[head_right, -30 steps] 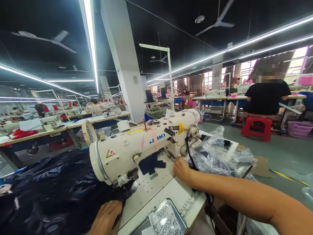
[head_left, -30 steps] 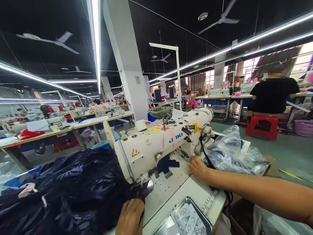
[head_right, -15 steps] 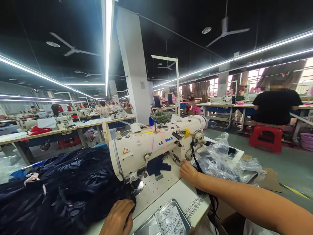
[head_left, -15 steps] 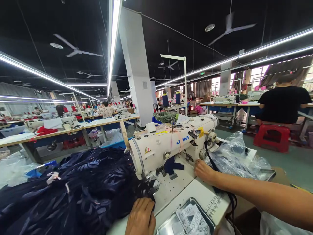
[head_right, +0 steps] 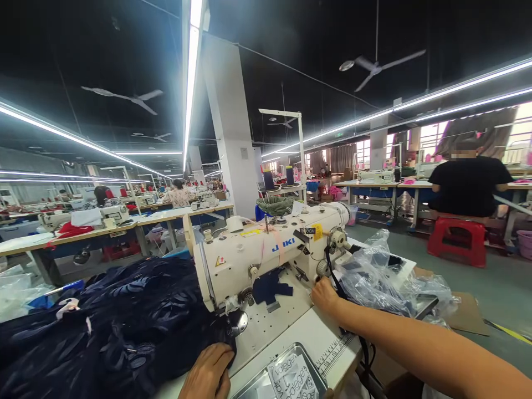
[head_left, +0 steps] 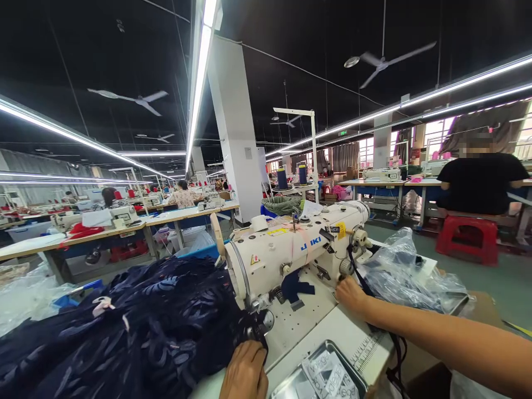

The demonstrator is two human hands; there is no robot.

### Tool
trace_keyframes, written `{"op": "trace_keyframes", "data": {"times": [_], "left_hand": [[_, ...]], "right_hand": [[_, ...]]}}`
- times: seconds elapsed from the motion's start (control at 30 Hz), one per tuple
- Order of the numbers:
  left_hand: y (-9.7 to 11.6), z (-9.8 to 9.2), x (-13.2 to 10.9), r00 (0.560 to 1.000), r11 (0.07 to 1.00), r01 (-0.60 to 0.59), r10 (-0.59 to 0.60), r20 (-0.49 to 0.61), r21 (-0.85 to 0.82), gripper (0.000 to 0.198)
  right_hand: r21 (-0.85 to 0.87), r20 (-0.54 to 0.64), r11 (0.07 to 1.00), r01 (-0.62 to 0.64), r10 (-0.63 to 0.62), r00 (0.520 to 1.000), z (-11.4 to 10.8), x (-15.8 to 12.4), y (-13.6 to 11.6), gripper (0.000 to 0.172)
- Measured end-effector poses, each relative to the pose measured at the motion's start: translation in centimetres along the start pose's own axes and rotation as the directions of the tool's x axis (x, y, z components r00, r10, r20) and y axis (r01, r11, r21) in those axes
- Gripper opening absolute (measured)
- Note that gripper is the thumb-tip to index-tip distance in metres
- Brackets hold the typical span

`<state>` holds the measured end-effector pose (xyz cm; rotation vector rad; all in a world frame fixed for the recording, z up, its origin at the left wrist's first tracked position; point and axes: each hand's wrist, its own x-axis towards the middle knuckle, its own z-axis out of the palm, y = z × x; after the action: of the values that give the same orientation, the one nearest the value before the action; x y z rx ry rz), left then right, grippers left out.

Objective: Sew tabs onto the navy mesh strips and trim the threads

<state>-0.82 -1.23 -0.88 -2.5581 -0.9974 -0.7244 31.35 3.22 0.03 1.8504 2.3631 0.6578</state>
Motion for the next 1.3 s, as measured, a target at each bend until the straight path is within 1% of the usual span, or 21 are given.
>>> {"op": "trace_keyframes", "data": {"times": [0.17,0.23,0.3,0.4,0.47,0.6,0.7,0.8,0.87,0.97,1.1,1.23,1.3], "left_hand": [[-0.2,0.1,0.0,1.000,0.999,-0.029,0.029,0.011,0.019,0.036],[-0.3,0.2,-0.2,0.999,0.999,-0.043,0.043,0.012,0.033,0.036],[-0.3,0.2,-0.3,0.999,0.998,-0.046,0.046,0.012,0.043,0.036],[0.0,0.0,-0.3,0.999,0.998,-0.042,0.040,0.031,0.041,0.037],[0.3,-0.3,-0.3,0.998,0.999,-0.024,0.022,0.061,0.028,0.039],[1.2,-1.0,0.0,0.989,0.998,0.067,-0.065,0.131,-0.012,0.040],[1.8,-1.4,0.3,0.972,0.988,0.153,-0.147,0.184,-0.022,0.040],[2.3,-1.7,0.4,0.952,0.981,0.192,-0.183,0.246,-0.015,0.040],[2.4,-1.8,0.4,0.947,0.983,0.186,-0.178,0.268,-0.004,0.041],[2.6,-1.6,0.3,0.951,0.986,0.164,-0.160,0.264,0.007,0.044],[2.7,-1.3,0.1,0.950,0.990,0.143,-0.138,0.282,0.000,0.048],[2.9,-1.0,0.1,0.943,0.992,0.116,-0.125,0.310,0.045,0.048],[3.0,-0.9,0.1,0.943,0.993,0.094,-0.114,0.312,0.076,0.046]], "right_hand": [[0.029,0.070,0.999,-0.040,0.038,0.997,-1.7,-0.2,0.8,0.021],[0.052,0.075,0.998,-0.044,0.040,0.996,-2.7,-0.7,0.6,0.022],[0.088,0.066,0.996,-0.030,0.024,0.998,-4.0,-1.1,0.0,0.024],[0.183,0.055,0.982,0.037,-0.048,0.997,-6.1,-1.2,-2.0,0.027],[0.276,0.070,0.956,0.100,-0.124,0.990,-7.3,-0.6,-3.9,0.024],[0.460,0.130,0.862,0.214,-0.304,0.944,-8.5,1.9,-7.6,0.016],[0.534,0.129,0.808,0.249,-0.369,0.920,-8.4,3.6,-9.2,0.020],[0.547,0.091,0.799,0.249,-0.353,0.931,-7.9,4.3,-9.5,0.022],[0.548,0.048,0.800,0.243,-0.320,0.946,-7.4,4.1,-9.3,0.022],[0.564,-0.027,0.784,0.261,-0.298,0.954,-6.7,3.2,-9.3,0.017],[0.591,-0.112,0.738,0.326,-0.325,0.939,-5.5,2.4,-10.1,0.011],[0.608,-0.183,0.692,0.390,-0.357,0.916,-4.8,2.9,-11.0,0.005],[0.601,-0.216,0.678,0.423,-0.371,0.903,-4.6,3.4,-11.4,0.006]]}}
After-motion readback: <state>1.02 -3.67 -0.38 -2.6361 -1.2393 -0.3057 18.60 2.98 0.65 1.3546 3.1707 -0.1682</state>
